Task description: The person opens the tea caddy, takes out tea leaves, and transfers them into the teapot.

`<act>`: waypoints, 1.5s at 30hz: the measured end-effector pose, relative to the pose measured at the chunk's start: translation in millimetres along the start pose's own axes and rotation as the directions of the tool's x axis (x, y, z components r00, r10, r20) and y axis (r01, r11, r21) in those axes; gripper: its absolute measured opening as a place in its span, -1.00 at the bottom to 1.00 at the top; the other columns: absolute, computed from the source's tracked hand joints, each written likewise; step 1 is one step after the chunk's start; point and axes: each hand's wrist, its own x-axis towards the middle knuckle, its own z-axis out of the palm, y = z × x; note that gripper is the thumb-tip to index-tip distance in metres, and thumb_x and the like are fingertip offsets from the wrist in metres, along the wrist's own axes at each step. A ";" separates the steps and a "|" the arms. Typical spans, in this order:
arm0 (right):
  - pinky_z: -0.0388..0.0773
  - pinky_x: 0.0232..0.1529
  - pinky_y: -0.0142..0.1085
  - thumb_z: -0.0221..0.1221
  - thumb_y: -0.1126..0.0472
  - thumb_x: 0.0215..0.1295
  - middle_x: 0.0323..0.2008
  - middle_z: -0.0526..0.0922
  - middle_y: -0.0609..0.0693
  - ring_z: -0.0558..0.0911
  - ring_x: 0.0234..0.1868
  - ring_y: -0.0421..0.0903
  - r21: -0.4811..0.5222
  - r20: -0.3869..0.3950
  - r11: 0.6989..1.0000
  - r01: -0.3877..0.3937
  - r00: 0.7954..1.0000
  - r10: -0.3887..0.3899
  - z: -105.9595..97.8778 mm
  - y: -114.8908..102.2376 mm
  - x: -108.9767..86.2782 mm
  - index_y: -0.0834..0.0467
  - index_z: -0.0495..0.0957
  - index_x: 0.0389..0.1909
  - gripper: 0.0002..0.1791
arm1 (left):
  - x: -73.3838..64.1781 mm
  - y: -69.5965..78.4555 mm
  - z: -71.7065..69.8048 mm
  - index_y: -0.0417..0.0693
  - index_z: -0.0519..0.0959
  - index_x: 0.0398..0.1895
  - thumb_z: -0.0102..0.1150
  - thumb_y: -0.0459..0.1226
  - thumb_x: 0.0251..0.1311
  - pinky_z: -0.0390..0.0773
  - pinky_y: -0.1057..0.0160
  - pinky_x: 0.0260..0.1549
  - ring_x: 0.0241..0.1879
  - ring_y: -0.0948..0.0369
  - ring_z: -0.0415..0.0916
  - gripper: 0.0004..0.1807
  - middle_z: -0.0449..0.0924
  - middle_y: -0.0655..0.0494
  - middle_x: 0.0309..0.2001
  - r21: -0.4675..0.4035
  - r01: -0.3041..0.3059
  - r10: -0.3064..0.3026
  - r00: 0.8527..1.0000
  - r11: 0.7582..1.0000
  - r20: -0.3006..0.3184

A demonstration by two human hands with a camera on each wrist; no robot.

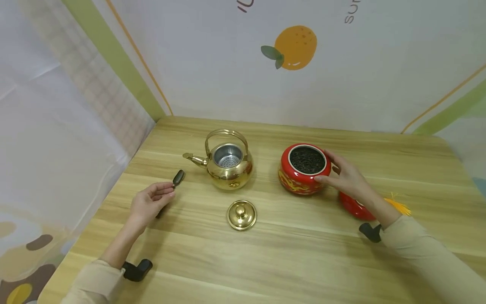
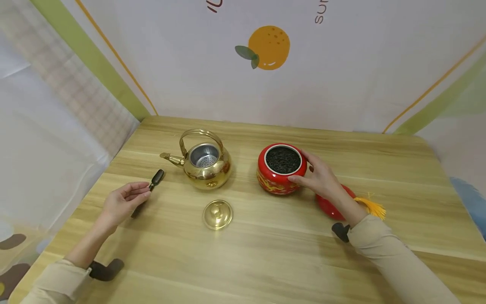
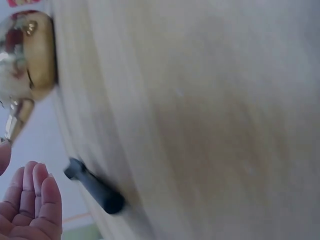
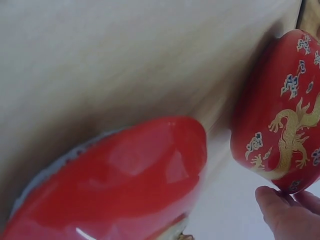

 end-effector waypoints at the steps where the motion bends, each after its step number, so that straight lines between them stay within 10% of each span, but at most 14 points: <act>1: 0.16 0.28 0.21 0.32 0.32 0.11 0.35 0.16 0.36 0.13 0.37 0.29 0.003 0.000 1.000 0.002 1.000 -0.002 0.0 0.4 -0.1 0.41 0.02 0.38 -0.10 | 0.4 -1.4 -1.4 -0.37 0.44 0.11 0.15 -0.28 0.26 0.49 0.63 -0.28 -0.25 0.59 0.47 -0.58 0.55 -0.31 0.00 0.017 0.006 -0.006 1.000 1.000 -0.003; 9: 0.19 0.26 0.14 0.32 0.32 0.11 0.35 0.16 0.35 0.16 0.36 0.30 -0.004 0.000 0.999 0.034 0.999 -0.034 0.4 4.1 -0.5 0.38 0.04 0.39 -0.11 | 1.8 -11.5 -11.0 -0.39 0.41 0.13 0.16 -0.21 0.26 0.50 0.58 -0.36 -0.01 -0.15 0.52 -0.51 0.52 -0.35 0.01 0.149 0.057 -0.061 0.998 0.987 0.018; 19: 0.23 0.25 0.10 0.32 0.31 0.12 0.34 0.19 0.34 0.21 0.34 0.30 -0.028 -0.008 0.998 0.057 0.998 -0.057 1.2 4.7 1.3 0.36 0.08 0.38 -0.14 | 2.8 -22.6 -13.2 -0.39 0.44 0.05 0.23 -0.20 0.18 0.61 0.17 -0.28 -0.12 -0.12 0.57 -0.51 0.57 -0.32 -0.08 0.284 0.079 -0.093 0.995 0.956 0.034; 45: 0.26 0.24 0.10 0.32 0.29 0.12 0.35 0.19 0.33 0.22 0.33 0.30 -0.035 -0.014 0.998 0.058 0.998 -0.059 3.9 5.4 2.0 0.34 0.07 0.39 -0.13 | 5.6 -26.0 -10.4 -0.42 0.49 -0.12 0.19 -0.23 0.20 0.53 0.09 -0.33 -0.27 -0.03 0.55 -0.63 0.59 -0.22 -0.27 0.391 0.100 -0.141 0.987 0.915 0.078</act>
